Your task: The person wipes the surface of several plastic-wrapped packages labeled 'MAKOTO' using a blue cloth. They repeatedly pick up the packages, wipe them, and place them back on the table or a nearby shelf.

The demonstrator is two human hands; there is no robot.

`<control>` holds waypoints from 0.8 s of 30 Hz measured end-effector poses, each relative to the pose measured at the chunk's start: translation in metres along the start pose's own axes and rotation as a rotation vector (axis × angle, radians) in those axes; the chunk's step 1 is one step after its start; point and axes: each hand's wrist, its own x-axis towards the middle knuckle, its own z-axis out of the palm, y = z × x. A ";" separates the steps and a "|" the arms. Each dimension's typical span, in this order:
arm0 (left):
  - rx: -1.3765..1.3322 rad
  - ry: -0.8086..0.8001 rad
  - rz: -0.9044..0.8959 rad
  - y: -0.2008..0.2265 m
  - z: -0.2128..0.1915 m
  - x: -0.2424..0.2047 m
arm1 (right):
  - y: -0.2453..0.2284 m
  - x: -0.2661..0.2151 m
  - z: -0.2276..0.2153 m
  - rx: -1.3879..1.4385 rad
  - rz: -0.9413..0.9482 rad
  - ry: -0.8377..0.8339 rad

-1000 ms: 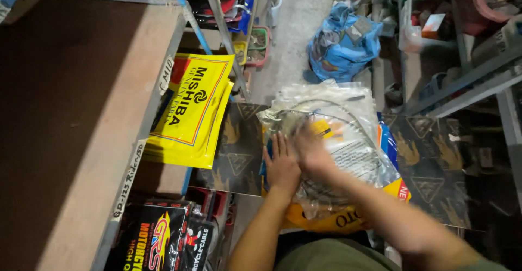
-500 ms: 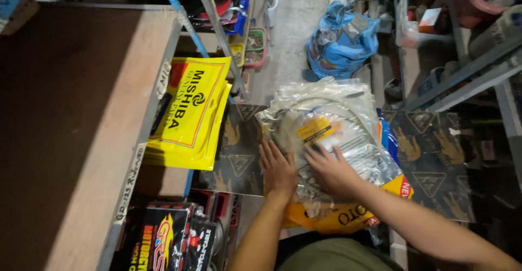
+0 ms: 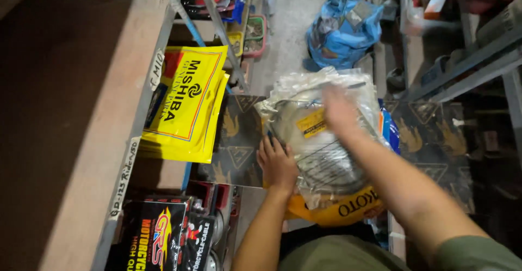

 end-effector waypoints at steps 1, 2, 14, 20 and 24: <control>-0.001 0.004 -0.001 0.000 0.001 -0.001 | 0.015 0.000 0.010 -0.001 -0.003 0.003; 0.015 0.031 -0.020 0.000 0.003 -0.001 | 0.030 0.000 0.019 -0.067 0.103 0.040; -0.307 -0.100 -0.174 -0.013 -0.020 0.021 | -0.035 -0.205 -0.023 -0.028 -0.600 0.217; -0.420 -0.258 -0.356 -0.013 -0.044 -0.010 | -0.014 -0.210 -0.018 -0.006 -0.169 0.222; -0.465 -0.194 -0.427 -0.031 -0.023 -0.015 | -0.057 -0.228 0.003 0.216 -0.605 0.036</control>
